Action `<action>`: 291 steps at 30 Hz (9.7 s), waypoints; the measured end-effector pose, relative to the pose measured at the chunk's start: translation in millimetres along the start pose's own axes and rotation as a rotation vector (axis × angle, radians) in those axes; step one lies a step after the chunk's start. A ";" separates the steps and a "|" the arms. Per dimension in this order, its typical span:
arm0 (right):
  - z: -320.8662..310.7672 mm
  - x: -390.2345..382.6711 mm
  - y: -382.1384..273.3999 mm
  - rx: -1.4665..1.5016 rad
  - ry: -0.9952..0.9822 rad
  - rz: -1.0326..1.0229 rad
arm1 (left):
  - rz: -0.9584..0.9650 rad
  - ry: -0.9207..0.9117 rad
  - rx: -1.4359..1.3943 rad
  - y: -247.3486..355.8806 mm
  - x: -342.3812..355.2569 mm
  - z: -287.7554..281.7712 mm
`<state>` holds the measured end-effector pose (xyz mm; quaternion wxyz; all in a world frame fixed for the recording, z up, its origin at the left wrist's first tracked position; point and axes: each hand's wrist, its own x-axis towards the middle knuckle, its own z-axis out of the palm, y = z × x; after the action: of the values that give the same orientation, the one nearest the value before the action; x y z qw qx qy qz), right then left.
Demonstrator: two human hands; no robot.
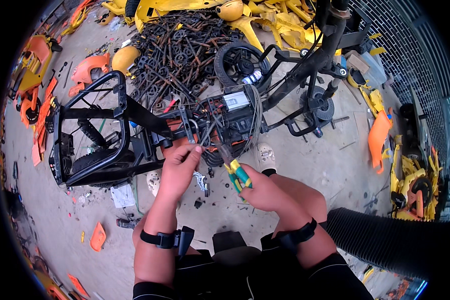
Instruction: The person works on the wiring and internal components of an electric scooter frame by hand and using pliers, removing small parts and adjusting connections amidst a large pile of scooter components.
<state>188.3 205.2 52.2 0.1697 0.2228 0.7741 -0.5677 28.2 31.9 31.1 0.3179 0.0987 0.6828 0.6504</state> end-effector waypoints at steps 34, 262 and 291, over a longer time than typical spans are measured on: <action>40.7 -3.3 1.8 -0.045 0.061 -0.323 | 0.090 -0.270 0.104 4.5 -28.7 -28.7; 27.3 80.8 -29.6 -0.011 -0.067 -0.324 | 0.169 0.239 0.040 -7.6 1.5 -9.1; 21.1 90.1 -43.1 -0.186 0.010 -0.335 | 0.176 0.226 0.074 -4.8 -1.7 -11.9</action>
<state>89.3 187.8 34.1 0.0886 0.0771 0.8503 -0.5130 24.2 20.5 26.6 0.1770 0.0960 0.7263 0.6572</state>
